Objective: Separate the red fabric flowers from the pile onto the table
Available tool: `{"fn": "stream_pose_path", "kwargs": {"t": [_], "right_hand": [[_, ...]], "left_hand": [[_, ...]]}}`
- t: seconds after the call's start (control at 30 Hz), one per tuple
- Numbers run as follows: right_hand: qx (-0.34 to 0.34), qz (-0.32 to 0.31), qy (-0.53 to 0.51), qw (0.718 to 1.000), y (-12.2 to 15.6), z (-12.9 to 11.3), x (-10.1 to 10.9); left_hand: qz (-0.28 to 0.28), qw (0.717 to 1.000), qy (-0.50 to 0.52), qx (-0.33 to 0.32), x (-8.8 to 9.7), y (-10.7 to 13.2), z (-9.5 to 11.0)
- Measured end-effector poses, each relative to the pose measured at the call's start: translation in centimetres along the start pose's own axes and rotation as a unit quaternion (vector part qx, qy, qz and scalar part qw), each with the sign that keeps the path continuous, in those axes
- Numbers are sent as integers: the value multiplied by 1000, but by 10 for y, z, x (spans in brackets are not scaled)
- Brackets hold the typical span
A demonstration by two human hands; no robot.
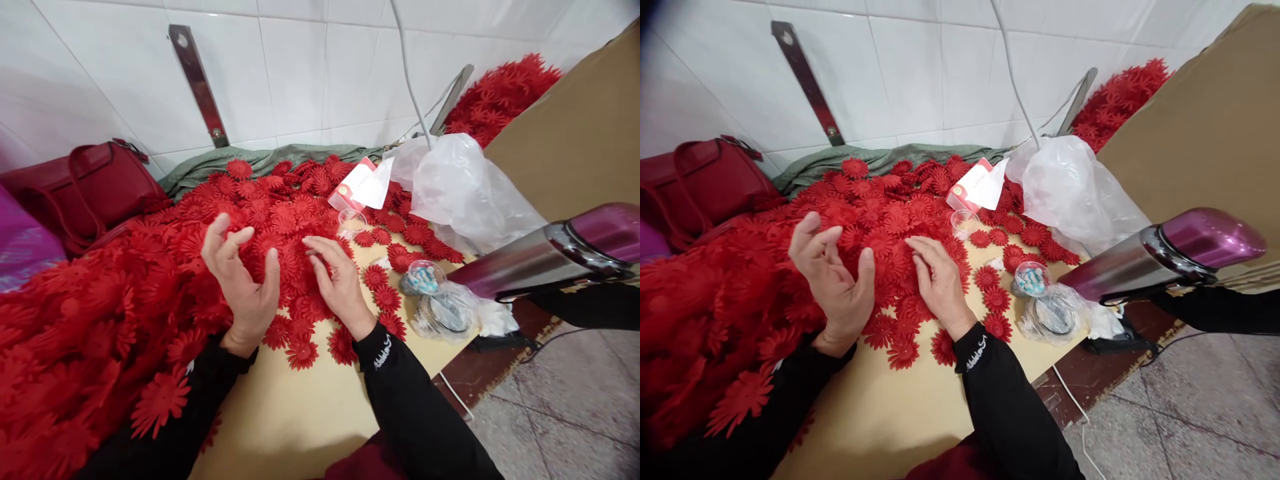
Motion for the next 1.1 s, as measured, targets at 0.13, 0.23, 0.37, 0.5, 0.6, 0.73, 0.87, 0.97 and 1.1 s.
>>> {"fn": "stream_pose_path", "kwargs": {"t": [0.13,0.23,0.37,0.5,0.6,0.73,0.87,0.97,1.1], "right_hand": [[-13,62,85,994,-2,20,20],[-35,52,141,988,-5,47,26],[-72,50,189,978,-6,73,29],[-86,57,202,974,-5,85,34],[-93,59,186,976,-5,92,38],[-109,58,120,985,-7,80,46],[-102,5,88,991,-7,26,64],[-99,-32,127,986,7,-20,79],[-138,-101,182,968,59,-38,76]], "left_hand": [[-41,994,36,-97,-11,9,28],[-148,977,83,-129,-29,19,41],[-228,960,85,-138,-42,33,40],[-280,951,81,-104,-52,39,29],[-331,938,81,-64,-63,43,20],[-362,928,83,-35,-72,45,10],[-369,925,89,-13,-75,46,0],[-375,922,93,-5,-75,47,-4],[-364,929,63,-26,-75,47,-5]]}}
Point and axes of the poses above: each hand's wrist, its own y-axis away from the middle knuckle, its own x-axis out of the back of the hand, z = x × y, the point moved 7 cm from there along -y, towards the middle knuckle, and after that the axes turned 3 degrees about -z, right-handed, at the moved point
